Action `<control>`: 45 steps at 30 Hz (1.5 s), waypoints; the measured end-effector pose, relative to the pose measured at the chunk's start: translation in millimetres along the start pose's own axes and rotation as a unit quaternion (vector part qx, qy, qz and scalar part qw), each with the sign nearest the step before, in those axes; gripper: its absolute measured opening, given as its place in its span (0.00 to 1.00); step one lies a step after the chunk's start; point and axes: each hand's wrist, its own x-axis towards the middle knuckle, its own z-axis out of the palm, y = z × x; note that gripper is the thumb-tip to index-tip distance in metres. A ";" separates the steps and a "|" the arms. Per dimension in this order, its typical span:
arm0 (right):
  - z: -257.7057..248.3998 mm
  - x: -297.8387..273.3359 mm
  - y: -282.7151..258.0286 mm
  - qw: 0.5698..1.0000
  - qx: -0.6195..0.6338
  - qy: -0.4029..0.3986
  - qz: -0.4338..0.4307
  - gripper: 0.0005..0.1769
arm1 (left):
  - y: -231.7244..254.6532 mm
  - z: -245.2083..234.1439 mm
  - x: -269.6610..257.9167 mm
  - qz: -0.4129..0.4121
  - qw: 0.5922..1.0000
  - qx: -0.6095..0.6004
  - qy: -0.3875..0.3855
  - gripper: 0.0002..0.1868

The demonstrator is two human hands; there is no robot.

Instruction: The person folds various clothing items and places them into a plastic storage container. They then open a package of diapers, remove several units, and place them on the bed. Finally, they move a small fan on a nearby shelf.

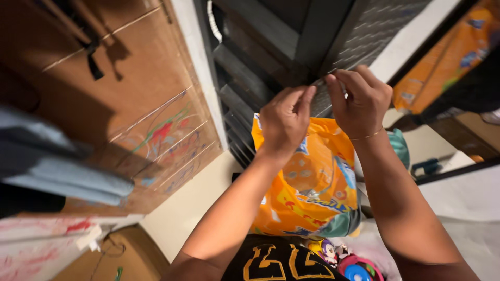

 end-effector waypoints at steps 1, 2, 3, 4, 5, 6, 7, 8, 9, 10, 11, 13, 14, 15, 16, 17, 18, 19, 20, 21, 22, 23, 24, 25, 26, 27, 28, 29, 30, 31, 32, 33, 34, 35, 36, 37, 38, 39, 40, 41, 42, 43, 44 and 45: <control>2.3 -1.5 2.2 1.000 0.013 0.006 -0.012 0.05 | 2.7 -0.2 -3.5 0.001 1.000 -0.001 0.005 0.05; 6.0 -2.2 4.3 0.999 0.026 0.014 -0.025 0.06 | 4.7 -0.5 -6.0 0.004 1.000 -0.002 0.010 0.05; 9.0 -2.8 6.3 0.998 0.039 0.022 -0.037 0.08 | 6.6 -0.1 -8.7 0.007 1.000 -0.003 0.015 0.05; 10.1 -3.8 7.9 0.998 0.030 0.028 -0.042 0.08 | 8.7 2.5 -11.5 0.004 1.000 -0.004 0.027 0.05; 11.0 -5.1 8.4 0.998 0.020 0.035 -0.046 0.08 | 10.7 6.1 -14.1 0.001 0.999 -0.006 0.040 0.06; 12.8 -6.4 7.7 0.998 0.009 0.042 -0.049 0.08 | 11.5 8.1 -16.5 -0.002 0.999 -0.008 0.050 0.08; 14.5 -6.6 7.4 0.997 -0.002 0.047 -0.057 0.07 | 11.3 8.5 -18.7 -0.011 0.999 -0.008 0.045 0.09; 14.0 -6.8 7.7 0.996 -0.014 0.052 -0.066 0.06 | 11.5 9.3 -21.4 -0.021 0.999 -0.010 0.040 0.10; 14.0 -7.3 7.6 0.995 -0.026 0.056 -0.074 0.06 | 12.1 10.4 -24.3 -0.030 0.999 -0.012 0.035 0.11; 15.2 -7.4 7.3 0.995 -0.011 0.060 -0.075 0.06 | 12.8 12.1 -26.0 -0.036 0.998 -0.023 0.037 0.11; 16.1 -7.7 7.3 0.995 0.004 0.063 -0.076 0.05 | 13.7 14.1 -27.6 -0.042 0.998 -0.034 0.038 0.11; 17.4 -8.6 8.7 0.995 0.018 0.065 -0.075 0.06 | 13.5 15.8 -30.9 -0.070 0.995 -0.065 0.031 0.12; 17.2 -9.5 9.4 0.995 0.018 0.065 -0.074 0.06 | 13.4 16.3 -32.7 -0.091 0.992 -0.086 0.022 0.13; 17.0 -9.8 10.2 0.995 0.017 0.064 -0.073 0.06 | 13.3 17.2 -33.9 -0.112 0.988 -0.106 0.013 0.14; 16.8 -9.2 11.4 0.995 0.013 0.064 -0.074 0.05 | 13.1 19.0 -33.5 -0.121 0.986 -0.111 0.018 0.13; 16.4 -8.7 12.7 0.995 0.009 0.063 -0.076 0.04 | 13.0 21.0 -32.6 -0.129 0.985 -0.116 0.024 0.12; 16.1 -9.0 13.6 0.995 0.005 0.063 -0.076 0.04 | 12.7 22.2 -31.8 -0.138 0.983 -0.121 0.028 0.12; 18.1 -7.8 15.2 0.995 0.014 0.067 -0.075 0.05 | 11.9 23.4 -30.2 -0.134 0.983 -0.114 0.042 0.11; 19.9 -7.2 17.2 0.995 0.020 0.069 -0.073 0.06 | 11.9 25.1 -29.6 -0.132 0.984 -0.110 0.054 0.10; 20.0 -7.0 19.7 0.995 0.026 0.071 -0.070 0.08 | 12.4 26.7 -29.3 -0.130 0.984 -0.106 0.066 0.10; 18.9 -7.2 22.1 0.995 0.027 0.070 -0.072 0.08 | 12.8 27.2 -28.7 -0.124 0.984 -0.106 0.065 0.09; 19.3 -7.9 22.8 0.995 0.028 0.068 -0.073 0.07 | 12.7 25.2 -28.0 -0.117 0.985 -0.106 0.063 0.09; 19.8 -7.4 23.5 0.994 0.030 0.067 -0.075 0.07 | 13.1 23.7 -26.9 -0.110 0.986 -0.106 0.064 0.08; 19.3 -6.8 24.3 0.994 0.032 0.068 -0.074 0.06 | 14.6 23.7 -26.4 -0.110 0.987 -0.100 0.061 0.08; 19.9 -6.4 24.3 0.994 0.035 0.068 -0.074 0.06 | 15.8 23.4 -26.4 -0.110 0.988 -0.092 0.060 0.08; 20.0 -6.5 24.1 0.994 0.039 0.069 -0.073 0.06 | 17.2 23.7 -26.7 -0.111 0.988 -0.085 0.059 0.08; 20.3 -5.7 23.5 0.994 0.039 0.071 -0.072 0.06 | 17.9 24.1 -25.7 -0.115 0.987 -0.092 0.059 0.08; 19.7 -6.6 22.2 0.994 0.040 0.073 -0.071 0.05 | 18.5 24.0 -25.5 -0.119 0.986 -0.100 0.060 0.08; 20.2 -6.8 21.1 0.994 0.042 0.074 -0.069 0.05 | 18.3 23.7 -24.9 -0.123 0.985 -0.106 0.060 0.08; 21.2 -5.6 21.5 0.994 0.042 0.076 -0.072 0.05 | 17.1 24.2 -23.1 -0.138 0.982 -0.115 0.055 0.09; 21.4 -6.5 21.7 0.994 0.044 0.075 -0.073 0.05 | 15.8 24.4 -23.1 -0.154 0.979 -0.124 0.050 0.09; 21.7 -7.9 22.2 0.993 0.045 0.074 -0.075 0.06 | 14.6 24.6 -24.0 -0.171 0.975 -0.133 0.046 0.10; 22.0 -8.8 23.5 0.993 0.041 0.074 -0.078 0.06 | 13.5 25.3 -25.2 -0.167 0.977 -0.123 0.045 0.10; 21.4 -10.0 24.8 0.993 0.037 0.073 -0.081 0.07 | 13.0 26.1 -26.9 -0.163 0.979 -0.113 0.045 0.11; 22.7 -8.8 25.6 0.993 0.033 0.077 -0.086 0.08 | 11.5 26.5 -25.4 -0.154 0.982 -0.104 0.045 0.12; 22.4 -9.4 25.0 0.993 0.031 0.076 -0.085 0.07 | 11.5 27.3 -25.3 -0.170 0.979 -0.102 0.041 0.12; 21.6 -9.0 25.4 0.993 0.029 0.079 -0.088 0.07 | 11.5 29.4 -23.9 -0.182 0.977 -0.101 0.038 0.12; 21.9 -7.9 24.7 0.992 0.026 0.082 -0.090 0.07 | 10.9 29.3 -21.8 -0.193 0.975 -0.100 0.034 0.13; 21.0 -6.8 22.3 0.992 0.033 0.085 -0.089 0.06 | 11.5 27.4 -20.2 -0.176 0.979 -0.093 0.037 0.12; 20.3 -5.1 20.1 0.991 0.041 0.088 -0.088 0.06 | 12.2 25.6 -18.3 -0.160 0.983 -0.085 0.040 0.12; 19.3 -4.9 19.0 0.991 0.047 0.089 -0.084 0.06 | 12.8 25.3 -18.8 -0.146 0.985 -0.077 0.041 0.12; 19.9 -3.4 18.3 0.991 0.051 0.094 -0.086 0.06 | 12.8 24.8 -18.7 -0.142 0.986 -0.075 0.043 0.12; 19.3 -2.8 16.4 0.990 0.053 0.097 -0.086 0.06 | 13.7 23.5 -19.6 -0.141 0.986 -0.074 0.042 0.12; 18.9 -1.3 14.8 0.990 0.055 0.100 -0.085 0.05 | 14.2 23.3 -19.4 -0.139 0.987 -0.074 0.041 0.12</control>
